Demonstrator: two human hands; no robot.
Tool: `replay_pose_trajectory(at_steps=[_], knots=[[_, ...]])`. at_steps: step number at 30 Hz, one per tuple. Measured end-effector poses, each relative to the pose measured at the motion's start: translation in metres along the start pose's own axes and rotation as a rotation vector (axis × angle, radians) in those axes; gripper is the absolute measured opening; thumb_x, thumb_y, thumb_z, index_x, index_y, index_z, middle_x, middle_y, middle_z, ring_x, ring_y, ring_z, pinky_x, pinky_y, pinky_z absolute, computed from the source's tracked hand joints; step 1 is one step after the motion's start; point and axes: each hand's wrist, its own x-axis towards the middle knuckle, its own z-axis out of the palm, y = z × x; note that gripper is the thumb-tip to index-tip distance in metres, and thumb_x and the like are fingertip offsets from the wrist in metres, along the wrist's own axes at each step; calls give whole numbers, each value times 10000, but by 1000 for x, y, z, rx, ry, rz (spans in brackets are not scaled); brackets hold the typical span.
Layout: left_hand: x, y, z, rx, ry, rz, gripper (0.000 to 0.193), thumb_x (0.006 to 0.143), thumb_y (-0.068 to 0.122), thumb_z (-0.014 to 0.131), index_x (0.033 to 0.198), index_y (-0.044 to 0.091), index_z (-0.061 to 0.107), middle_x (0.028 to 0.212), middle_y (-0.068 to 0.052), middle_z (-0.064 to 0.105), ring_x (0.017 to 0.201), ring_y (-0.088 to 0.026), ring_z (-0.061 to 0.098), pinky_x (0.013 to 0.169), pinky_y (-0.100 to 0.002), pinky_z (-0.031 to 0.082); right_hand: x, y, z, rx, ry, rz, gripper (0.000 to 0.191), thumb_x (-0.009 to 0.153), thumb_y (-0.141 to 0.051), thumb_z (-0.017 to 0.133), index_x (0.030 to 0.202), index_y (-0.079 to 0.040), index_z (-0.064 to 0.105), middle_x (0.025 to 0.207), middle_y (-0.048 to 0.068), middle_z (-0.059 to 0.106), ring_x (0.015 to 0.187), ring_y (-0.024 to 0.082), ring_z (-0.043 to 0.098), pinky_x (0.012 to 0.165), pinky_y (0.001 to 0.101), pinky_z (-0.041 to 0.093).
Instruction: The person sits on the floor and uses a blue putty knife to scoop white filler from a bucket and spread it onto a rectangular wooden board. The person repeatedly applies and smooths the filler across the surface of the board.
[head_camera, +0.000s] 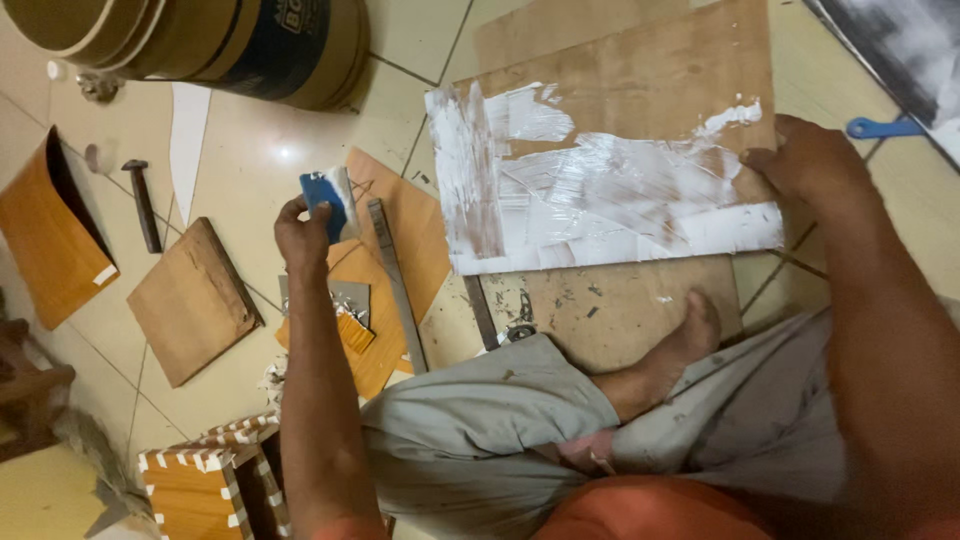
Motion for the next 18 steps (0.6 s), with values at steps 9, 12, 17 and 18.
replay_pose_trajectory(at_steps=[9,12,17,18], knots=[[-41,68,95,-494,-250,-74,176,936,52,749,1095,-1,693,1009,-112,732,878,-202,692,847,-366,593,-30,-42,-32,-91,-30,9,554,976,-451,703,1375,-71,645,1179,260,724,1053,468,673,901,549,522],[-69,96,125,-624,-312,-215,163,950,77,762,1095,32,703,997,-99,743,851,-213,664,780,-380,551,-44,-51,-47,-133,178,-56,586,945,-410,758,1396,-57,633,1223,258,689,1039,441,670,847,544,526],[-127,130,175,-973,-451,-283,147,941,84,737,1082,68,700,1037,-81,759,937,-215,723,909,-410,592,-52,-70,-37,341,217,-293,290,957,-265,785,1039,4,710,1249,118,702,983,271,687,842,417,551],[-135,136,188,-1064,-489,-290,136,955,78,726,1088,68,698,1049,-79,758,952,-212,722,921,-408,582,-47,-82,-28,594,70,-325,269,912,-239,761,1029,-3,706,1347,38,701,911,205,700,765,369,563]])
